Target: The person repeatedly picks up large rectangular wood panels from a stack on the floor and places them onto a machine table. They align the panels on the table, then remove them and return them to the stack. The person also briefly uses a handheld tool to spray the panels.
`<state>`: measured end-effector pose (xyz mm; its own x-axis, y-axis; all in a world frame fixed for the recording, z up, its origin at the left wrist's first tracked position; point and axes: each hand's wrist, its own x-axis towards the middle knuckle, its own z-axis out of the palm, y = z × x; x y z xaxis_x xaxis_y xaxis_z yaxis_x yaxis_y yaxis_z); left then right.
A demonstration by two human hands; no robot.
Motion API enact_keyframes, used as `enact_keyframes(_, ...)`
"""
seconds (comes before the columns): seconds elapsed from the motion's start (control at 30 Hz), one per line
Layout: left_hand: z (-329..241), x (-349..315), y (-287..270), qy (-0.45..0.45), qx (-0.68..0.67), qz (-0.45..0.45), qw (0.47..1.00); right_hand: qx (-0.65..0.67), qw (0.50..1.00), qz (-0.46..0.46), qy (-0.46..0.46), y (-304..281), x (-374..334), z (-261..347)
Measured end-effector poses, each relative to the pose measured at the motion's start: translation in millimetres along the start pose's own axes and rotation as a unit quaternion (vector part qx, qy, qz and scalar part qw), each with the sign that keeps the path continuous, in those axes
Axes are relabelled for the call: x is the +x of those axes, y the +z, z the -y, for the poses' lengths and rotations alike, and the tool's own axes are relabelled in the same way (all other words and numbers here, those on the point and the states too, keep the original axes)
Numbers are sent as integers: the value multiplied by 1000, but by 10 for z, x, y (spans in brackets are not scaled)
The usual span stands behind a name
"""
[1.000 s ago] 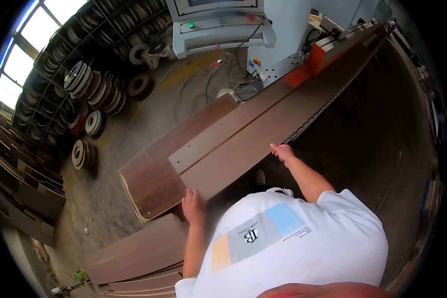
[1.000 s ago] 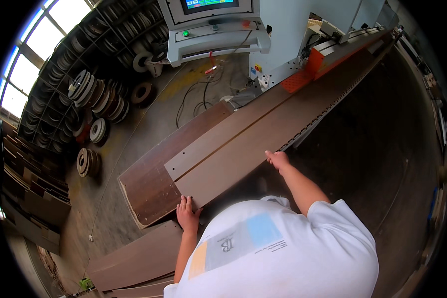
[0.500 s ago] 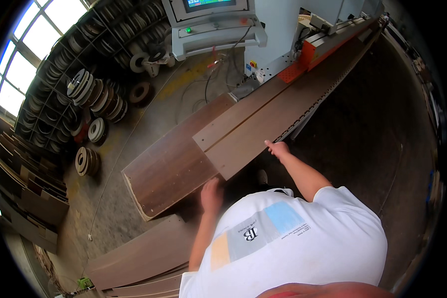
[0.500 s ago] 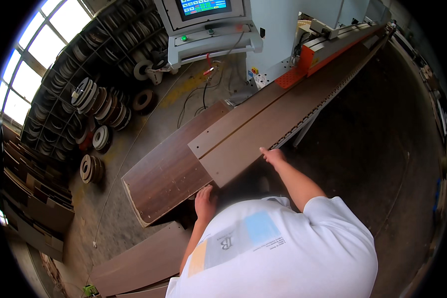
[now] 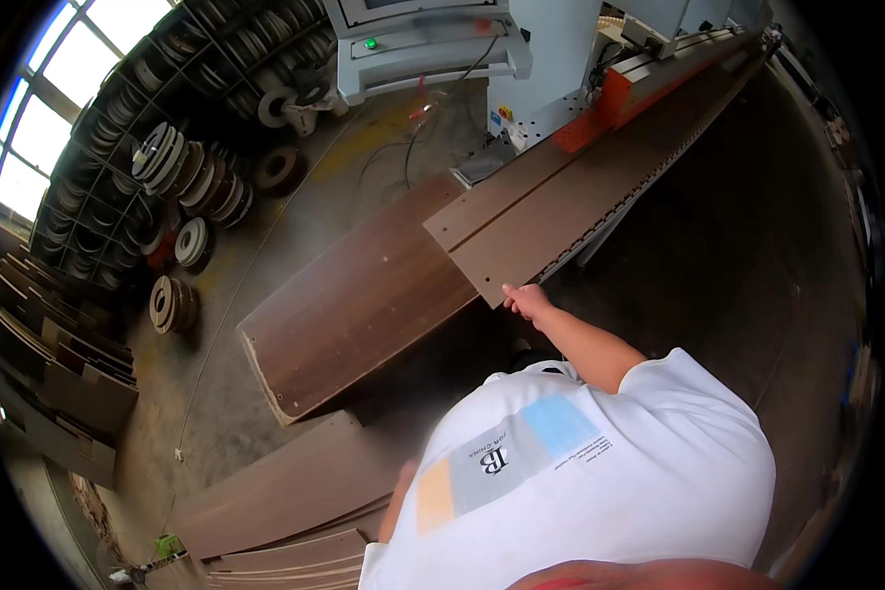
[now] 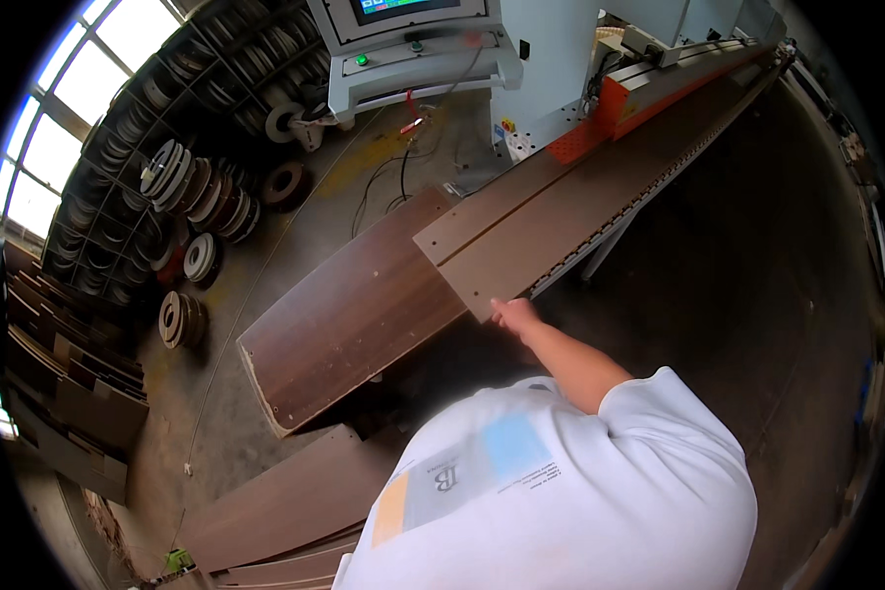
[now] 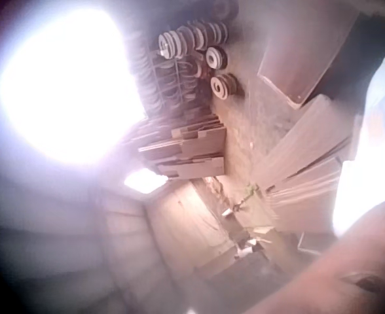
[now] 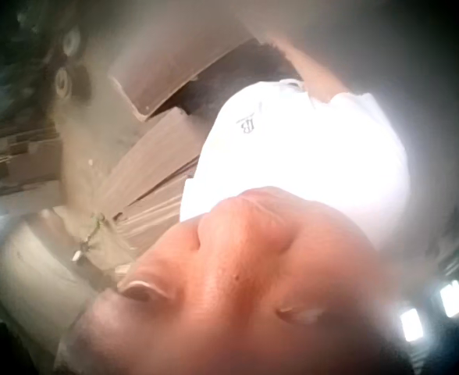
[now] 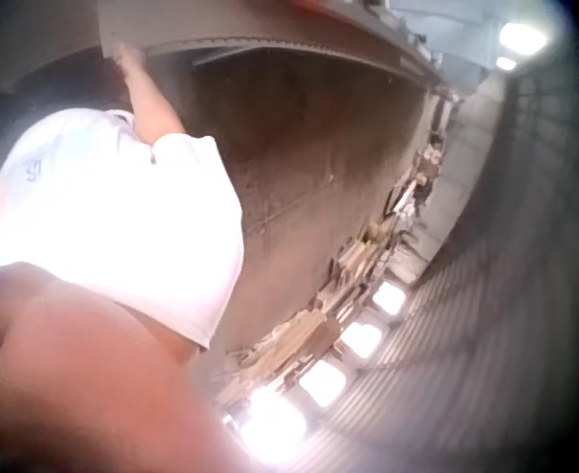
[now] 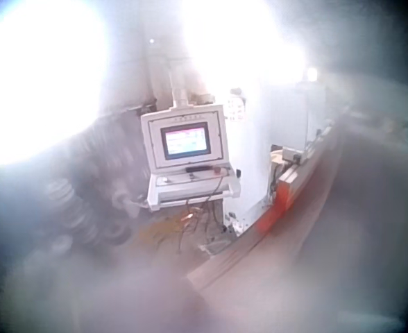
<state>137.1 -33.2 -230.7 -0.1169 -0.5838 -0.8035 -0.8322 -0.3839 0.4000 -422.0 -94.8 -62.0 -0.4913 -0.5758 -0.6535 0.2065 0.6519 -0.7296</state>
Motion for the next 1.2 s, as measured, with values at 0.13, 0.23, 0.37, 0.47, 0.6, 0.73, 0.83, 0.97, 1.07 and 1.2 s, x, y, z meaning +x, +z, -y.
enact_keyframes(0.13,83,-19,-159,-26,-97,-26,995,54,998,-24,-15,-301,161,-68)
enact_keyframes(0.23,-89,71,-82,1,-156,-37,987,73,997,-38,-13,-520,233,-33)
enact_keyframes(0.37,-848,144,276,50,-125,-28,990,73,995,-58,-35,-814,420,-12)
enact_keyframes(0.47,-1769,7,565,103,-87,5,991,81,991,-90,-62,-1054,581,-61)
enact_keyframes(0.6,-3018,-542,733,160,-54,52,984,111,987,-99,-62,-1375,697,-38)
enact_keyframes(0.73,-3721,-1019,777,183,-31,75,980,108,987,-115,-43,-1739,828,-5)
enact_keyframes(0.83,-3604,-912,936,147,-54,45,987,121,986,-106,-37,-1985,911,57)
enact_keyframes(0.97,-2669,-449,1312,105,-76,-29,991,134,983,-124,-31,-2344,1090,86)
enact_keyframes(1.07,-2212,-472,1421,70,-91,-53,992,125,983,-130,-27,-2517,1229,123)
enact_keyframes(1.2,-1802,-676,1764,6,-108,-94,990,181,975,-124,-38,-2888,1573,-33)
